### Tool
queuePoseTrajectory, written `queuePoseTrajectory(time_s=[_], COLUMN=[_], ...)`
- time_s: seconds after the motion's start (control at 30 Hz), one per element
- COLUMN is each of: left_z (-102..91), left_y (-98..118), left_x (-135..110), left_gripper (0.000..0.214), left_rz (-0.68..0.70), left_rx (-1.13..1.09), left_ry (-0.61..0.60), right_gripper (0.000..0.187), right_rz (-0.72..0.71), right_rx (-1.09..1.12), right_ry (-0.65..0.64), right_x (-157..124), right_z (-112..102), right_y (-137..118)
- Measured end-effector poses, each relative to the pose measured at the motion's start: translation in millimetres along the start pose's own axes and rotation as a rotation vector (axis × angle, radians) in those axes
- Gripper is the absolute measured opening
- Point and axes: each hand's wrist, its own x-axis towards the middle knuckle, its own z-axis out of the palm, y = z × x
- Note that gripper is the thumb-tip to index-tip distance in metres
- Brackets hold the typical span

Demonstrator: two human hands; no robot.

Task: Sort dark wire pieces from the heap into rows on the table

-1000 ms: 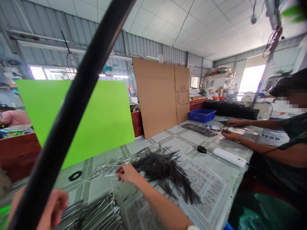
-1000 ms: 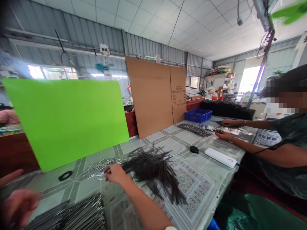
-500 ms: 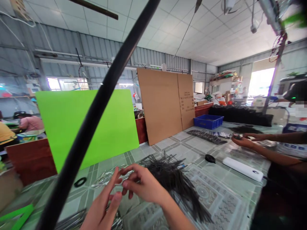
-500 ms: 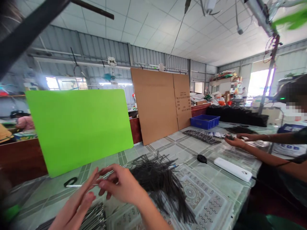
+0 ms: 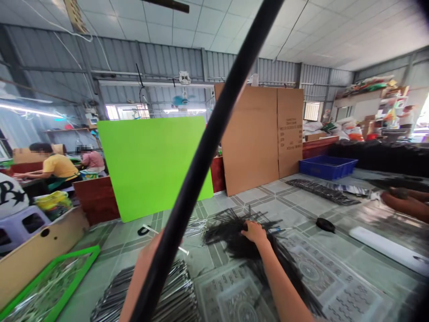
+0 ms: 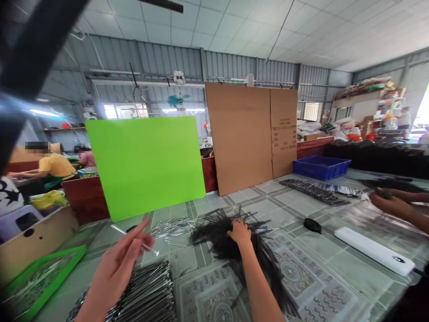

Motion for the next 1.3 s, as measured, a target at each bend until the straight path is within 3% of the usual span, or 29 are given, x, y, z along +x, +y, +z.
queuePoseTrajectory(time_s=[0.13,0.27,0.47,0.57,0.67,0.77,0.87,0.97,1.1,1.23,1.3], left_z=[-0.8,-1.9,-8.2,-9.4,-8.9,-9.5,-11.4,-13.2,-14.6,-13.4,-11.2], left_y=[-6,1,-5,-7,1,11,15,12,9,11,14], left_x=[-7,-9,-8,-9,-9,-7,-5,-3,-2,-6,-11], left_gripper=[0.041,0.045,0.044,0.046,0.046,0.045,0.046,0.047,0.049,0.061,0.065], left_rz=[-0.034,-0.011,0.003,-0.057,-0.101,-0.085,-0.069,-0.025,0.060,0.109,0.116], left_rx=[-0.073,-0.108,-0.053,-0.039,-0.049,-0.086,-0.099,-0.118,-0.107,-0.102,-0.107], left_ry=[-0.018,-0.047,-0.108,-0.066,-0.001,0.000,-0.046,-0.128,-0.264,-0.454,-0.478], right_gripper=[0.027,0.018,0.022,0.023,0.022,0.028,0.030,0.028,0.031,0.029,0.026], right_rz=[0.009,-0.008,-0.114,-0.179,-0.277,-0.475,-0.636,-0.718,-0.735,-0.719,-0.721], right_rx=[-0.002,0.025,0.167,0.255,0.387,0.748,1.066,1.274,1.406,1.496,1.551], right_ry=[0.039,0.067,0.096,0.127,0.198,0.291,0.225,0.094,-0.040,-0.090,-0.108], right_x=[6,12,17,17,4,-29,-71,-100,-116,-124,-130], right_z=[6,9,-1,-21,-55,-93,-120,-130,-128,-127,-128], right_y=[1,2,5,4,-7,-27,-46,-56,-62,-70,-77])
